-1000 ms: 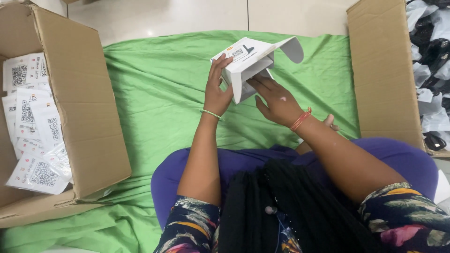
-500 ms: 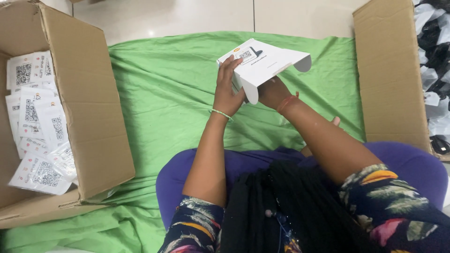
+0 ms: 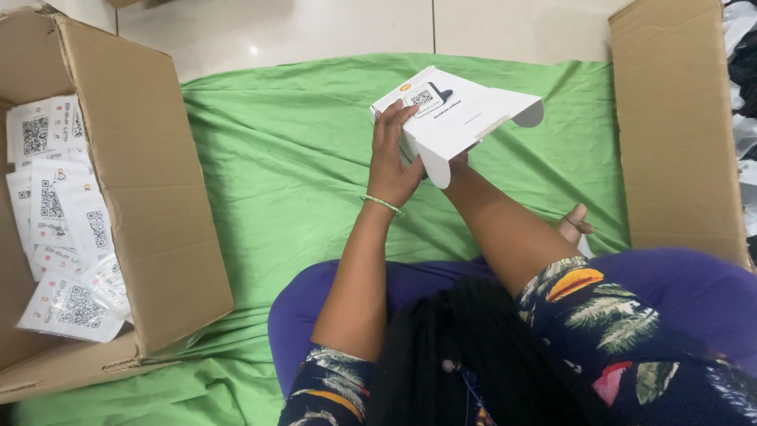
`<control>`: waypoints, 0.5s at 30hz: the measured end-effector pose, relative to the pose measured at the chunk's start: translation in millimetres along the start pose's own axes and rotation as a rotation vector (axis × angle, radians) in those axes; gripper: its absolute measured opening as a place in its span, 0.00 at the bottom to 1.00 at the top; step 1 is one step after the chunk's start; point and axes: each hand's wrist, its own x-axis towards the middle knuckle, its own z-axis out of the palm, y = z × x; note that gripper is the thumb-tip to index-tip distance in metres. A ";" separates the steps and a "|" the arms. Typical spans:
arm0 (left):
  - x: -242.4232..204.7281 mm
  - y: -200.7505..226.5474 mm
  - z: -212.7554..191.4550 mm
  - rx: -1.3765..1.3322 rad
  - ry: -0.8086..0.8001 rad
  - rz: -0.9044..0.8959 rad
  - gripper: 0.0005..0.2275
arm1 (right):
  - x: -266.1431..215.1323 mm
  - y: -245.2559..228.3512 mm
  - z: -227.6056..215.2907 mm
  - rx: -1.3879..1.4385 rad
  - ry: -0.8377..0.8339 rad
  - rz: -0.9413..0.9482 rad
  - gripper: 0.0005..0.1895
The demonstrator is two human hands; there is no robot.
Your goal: The person packs small electronic devices and power adapters into white retail boxes.
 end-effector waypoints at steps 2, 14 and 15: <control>0.0 -0.7 2.5 -0.030 0.005 -0.014 0.30 | 1.7 -2.7 23.9 0.041 0.014 0.003 0.41; -0.9 3.0 3.0 -0.025 0.009 -0.009 0.31 | -3.2 -16.8 61.8 0.524 0.248 0.061 0.33; -1.1 3.6 3.0 -0.021 0.009 -0.002 0.31 | -0.7 -17.4 67.9 0.563 0.268 0.067 0.33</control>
